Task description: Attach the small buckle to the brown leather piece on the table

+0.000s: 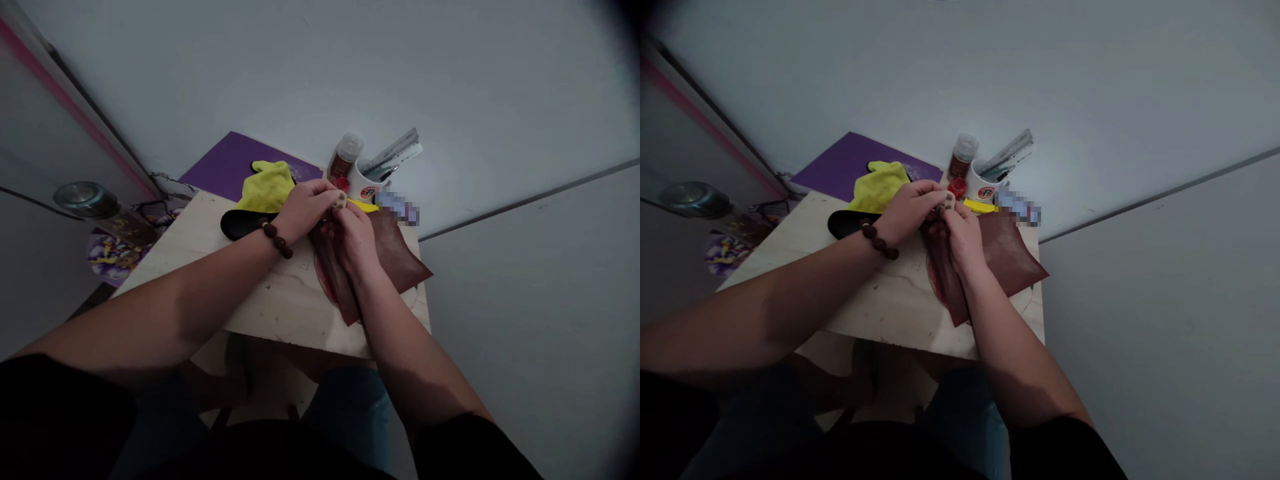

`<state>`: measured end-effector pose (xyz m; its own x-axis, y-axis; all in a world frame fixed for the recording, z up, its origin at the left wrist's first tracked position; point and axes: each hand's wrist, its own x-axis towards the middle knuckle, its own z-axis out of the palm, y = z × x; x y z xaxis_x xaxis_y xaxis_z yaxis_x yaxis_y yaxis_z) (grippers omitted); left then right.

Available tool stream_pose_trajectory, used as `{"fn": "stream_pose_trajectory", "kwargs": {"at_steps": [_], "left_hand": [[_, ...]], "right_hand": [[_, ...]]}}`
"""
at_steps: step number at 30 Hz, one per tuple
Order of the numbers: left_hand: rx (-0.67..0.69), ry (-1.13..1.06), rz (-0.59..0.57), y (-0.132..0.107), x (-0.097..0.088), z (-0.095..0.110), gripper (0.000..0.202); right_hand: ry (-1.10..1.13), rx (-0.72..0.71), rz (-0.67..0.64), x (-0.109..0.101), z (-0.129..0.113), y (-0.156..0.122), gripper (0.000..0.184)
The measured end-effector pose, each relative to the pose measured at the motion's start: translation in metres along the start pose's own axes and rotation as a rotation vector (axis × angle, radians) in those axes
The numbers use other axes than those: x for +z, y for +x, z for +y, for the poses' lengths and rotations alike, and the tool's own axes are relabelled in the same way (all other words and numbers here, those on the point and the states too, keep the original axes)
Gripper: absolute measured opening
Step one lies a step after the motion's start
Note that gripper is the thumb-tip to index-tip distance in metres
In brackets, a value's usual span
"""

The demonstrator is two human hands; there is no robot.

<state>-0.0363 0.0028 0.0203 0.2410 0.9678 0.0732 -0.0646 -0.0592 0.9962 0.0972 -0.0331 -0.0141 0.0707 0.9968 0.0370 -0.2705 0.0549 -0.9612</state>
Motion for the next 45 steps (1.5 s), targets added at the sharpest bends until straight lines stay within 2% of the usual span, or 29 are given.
{"fn": "stream_pose_trajectory", "kwargs": {"at_steps": [14,23,30,36,45], "left_hand": [[-0.006,-0.026,-0.027,0.001,0.001,-0.003,0.016],[0.024,-0.014,-0.04,0.0,0.001,-0.003,0.018],[0.064,0.068,-0.03,0.0,0.0,-0.004,0.018],[0.057,0.08,-0.061,-0.002,0.0,-0.004,0.019],[0.124,0.203,-0.055,0.0,-0.002,-0.005,0.022]], "right_hand": [[-0.024,-0.005,-0.011,-0.002,0.005,0.002,0.008],[-0.014,-0.007,-0.017,0.0,0.003,0.0,0.009],[-0.015,-0.005,0.001,0.0,0.004,-0.001,0.013],[0.005,-0.024,-0.035,-0.002,0.008,-0.001,0.019],[-0.027,-0.013,-0.049,-0.004,0.012,0.0,0.027]]}}
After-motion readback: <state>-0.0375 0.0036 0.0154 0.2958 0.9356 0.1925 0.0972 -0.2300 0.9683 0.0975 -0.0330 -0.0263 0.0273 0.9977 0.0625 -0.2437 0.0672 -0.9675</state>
